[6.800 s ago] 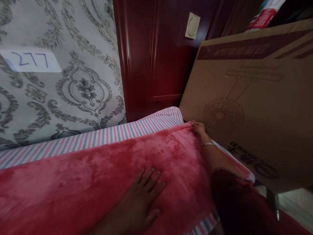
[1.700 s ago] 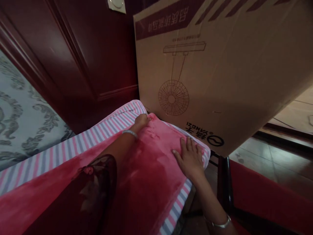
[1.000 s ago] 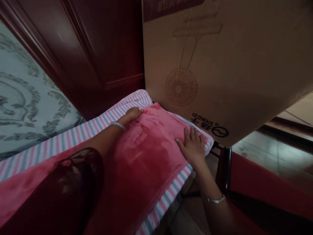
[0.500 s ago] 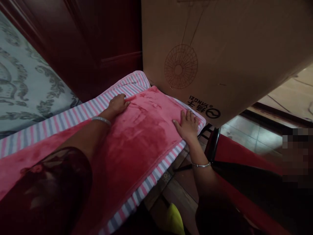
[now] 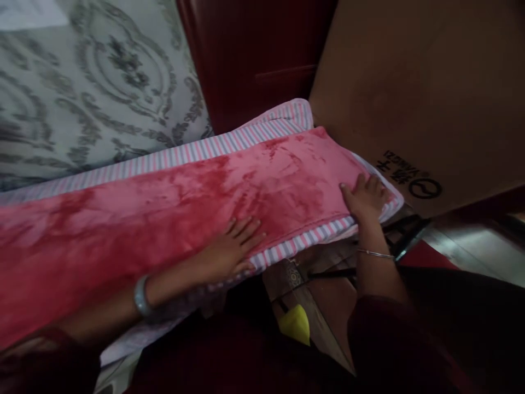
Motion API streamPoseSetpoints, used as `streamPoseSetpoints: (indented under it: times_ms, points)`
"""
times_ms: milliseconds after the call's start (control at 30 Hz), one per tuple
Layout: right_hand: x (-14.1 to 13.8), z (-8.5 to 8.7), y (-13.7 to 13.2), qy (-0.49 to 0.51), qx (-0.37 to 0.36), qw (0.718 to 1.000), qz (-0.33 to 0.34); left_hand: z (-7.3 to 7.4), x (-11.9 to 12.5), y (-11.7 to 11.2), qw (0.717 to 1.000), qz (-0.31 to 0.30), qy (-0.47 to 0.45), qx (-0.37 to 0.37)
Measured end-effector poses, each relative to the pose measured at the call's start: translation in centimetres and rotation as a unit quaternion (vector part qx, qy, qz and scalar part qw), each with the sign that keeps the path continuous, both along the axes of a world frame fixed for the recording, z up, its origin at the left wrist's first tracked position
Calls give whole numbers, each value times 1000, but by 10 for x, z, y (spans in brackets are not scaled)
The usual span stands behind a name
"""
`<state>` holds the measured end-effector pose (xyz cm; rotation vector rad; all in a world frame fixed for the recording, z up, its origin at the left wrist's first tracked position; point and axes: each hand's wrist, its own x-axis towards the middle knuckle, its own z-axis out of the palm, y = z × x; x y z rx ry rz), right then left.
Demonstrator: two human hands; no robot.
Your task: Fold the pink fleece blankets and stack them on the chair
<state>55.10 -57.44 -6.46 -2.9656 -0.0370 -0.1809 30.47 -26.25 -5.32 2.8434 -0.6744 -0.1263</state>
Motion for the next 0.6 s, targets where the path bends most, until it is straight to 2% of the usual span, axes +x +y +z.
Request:
streamPoseSetpoints:
  times_ms: [133,233,367,433,500,533,600]
  points:
    - [-15,9,2,-14,5,1000,10,-5,-67,-22,999,26,-38,-7]
    - [-17,11,5,-5,11,1000,-2,2,-104,-17,996,58,-70,-7]
    - [-18,10,10,12,39,998,-50,7,-158,29,971,194,-133,35]
    - [-20,4,10,-1,61,995,-76,4,-187,58,951,262,-150,59]
    - [-20,-7,6,-1,77,994,-75,-1,-213,84,934,313,-156,75]
    - [-19,-13,2,2,71,995,-67,-3,-223,95,927,331,-156,79]
    - [-14,-25,-8,-31,1,999,-24,-7,-237,109,920,352,-152,77]
